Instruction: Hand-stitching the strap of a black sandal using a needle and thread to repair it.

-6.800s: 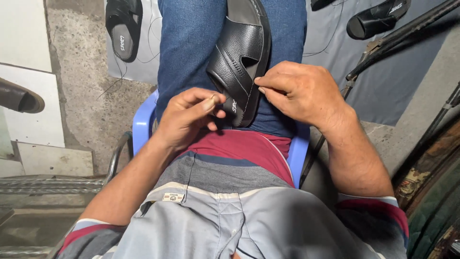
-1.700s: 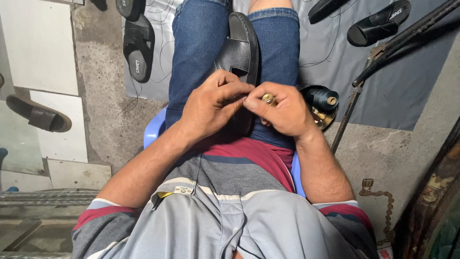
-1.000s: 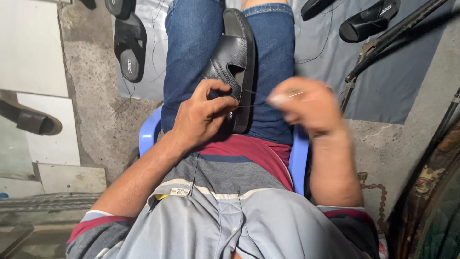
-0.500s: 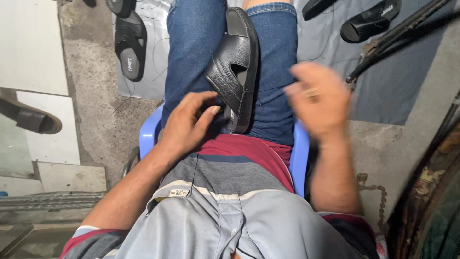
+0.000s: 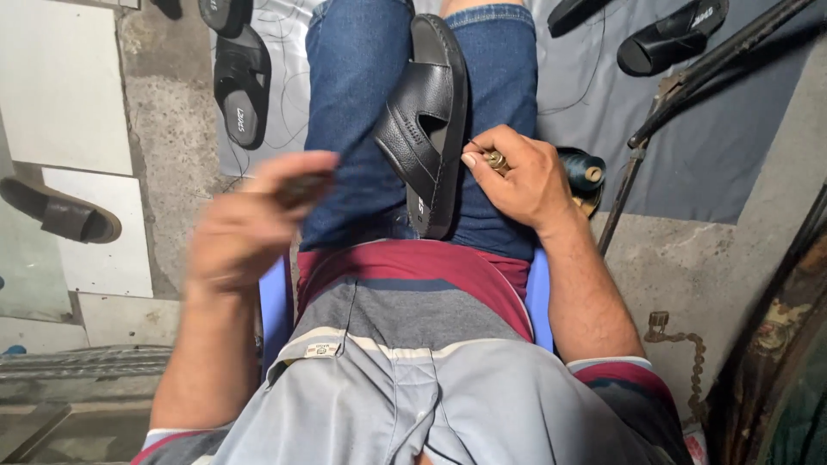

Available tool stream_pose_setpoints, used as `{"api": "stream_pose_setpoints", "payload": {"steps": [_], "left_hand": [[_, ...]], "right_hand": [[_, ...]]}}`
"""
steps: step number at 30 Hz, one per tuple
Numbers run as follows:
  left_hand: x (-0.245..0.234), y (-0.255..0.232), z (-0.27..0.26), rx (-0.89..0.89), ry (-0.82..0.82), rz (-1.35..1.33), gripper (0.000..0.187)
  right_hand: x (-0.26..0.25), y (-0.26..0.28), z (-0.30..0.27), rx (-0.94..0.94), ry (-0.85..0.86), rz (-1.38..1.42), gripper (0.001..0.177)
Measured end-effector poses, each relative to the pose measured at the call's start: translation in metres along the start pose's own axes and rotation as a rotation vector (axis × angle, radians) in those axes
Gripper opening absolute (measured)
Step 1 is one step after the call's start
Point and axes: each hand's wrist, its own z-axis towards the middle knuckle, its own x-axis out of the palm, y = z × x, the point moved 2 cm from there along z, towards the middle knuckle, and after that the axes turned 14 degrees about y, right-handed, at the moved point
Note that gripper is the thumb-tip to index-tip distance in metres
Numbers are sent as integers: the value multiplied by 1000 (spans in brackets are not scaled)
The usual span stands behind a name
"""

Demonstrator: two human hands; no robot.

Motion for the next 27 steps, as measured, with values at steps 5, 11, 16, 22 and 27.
{"api": "stream_pose_setpoints", "payload": {"steps": [5,11,16,22,27], "left_hand": [[-7,10,0,69,-138,-263,23],[25,89,18,-569,-390,-60,42],[21,108,32,-618,-398,99,29],[20,97,44,-690,-425,309,16],[23,95,47,-673,-387,640,7]], "right_hand": [[4,0,0,-43,-54,66,5],[0,6,-2,-30,-63,114,4],[2,-1,-3,-34,-55,143,4],[2,-5,1,-62,-68,180,4],[8,-4,1,-98,-91,165,6]]}}
